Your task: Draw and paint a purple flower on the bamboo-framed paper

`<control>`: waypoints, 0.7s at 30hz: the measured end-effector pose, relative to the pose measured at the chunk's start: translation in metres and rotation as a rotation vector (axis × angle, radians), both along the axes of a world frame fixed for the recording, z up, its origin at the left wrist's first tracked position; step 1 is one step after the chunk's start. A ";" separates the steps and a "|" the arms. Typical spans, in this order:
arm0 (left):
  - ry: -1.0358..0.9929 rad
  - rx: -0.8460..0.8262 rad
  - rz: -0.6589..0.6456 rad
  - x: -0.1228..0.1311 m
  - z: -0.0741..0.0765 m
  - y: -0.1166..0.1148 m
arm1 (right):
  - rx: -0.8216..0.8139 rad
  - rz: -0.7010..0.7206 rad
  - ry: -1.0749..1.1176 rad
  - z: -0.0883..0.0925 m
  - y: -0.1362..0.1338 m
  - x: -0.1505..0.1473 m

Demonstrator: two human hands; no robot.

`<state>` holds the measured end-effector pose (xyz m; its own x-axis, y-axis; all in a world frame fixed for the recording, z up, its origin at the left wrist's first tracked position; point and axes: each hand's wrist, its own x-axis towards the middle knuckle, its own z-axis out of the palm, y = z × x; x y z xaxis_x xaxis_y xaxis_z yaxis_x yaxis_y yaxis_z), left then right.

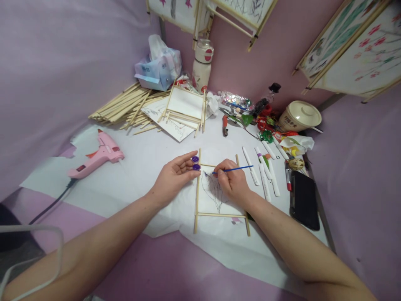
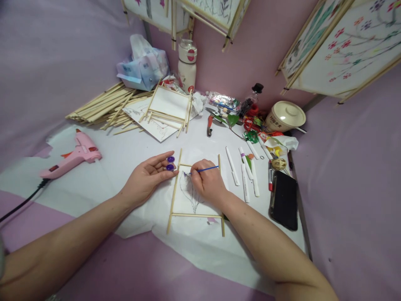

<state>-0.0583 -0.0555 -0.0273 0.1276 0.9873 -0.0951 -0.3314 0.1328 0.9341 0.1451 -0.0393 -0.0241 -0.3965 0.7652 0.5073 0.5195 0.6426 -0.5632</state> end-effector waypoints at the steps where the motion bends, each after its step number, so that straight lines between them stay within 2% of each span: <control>1: -0.002 -0.001 -0.001 0.000 0.000 0.000 | -0.001 -0.001 -0.001 0.000 0.000 0.000; 21: -0.009 -0.007 0.002 0.001 0.001 0.000 | 0.000 0.000 0.005 0.000 0.000 0.000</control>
<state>-0.0577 -0.0555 -0.0267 0.1261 0.9869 -0.1010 -0.3400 0.1387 0.9301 0.1450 -0.0397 -0.0245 -0.3943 0.7652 0.5089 0.5164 0.6426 -0.5661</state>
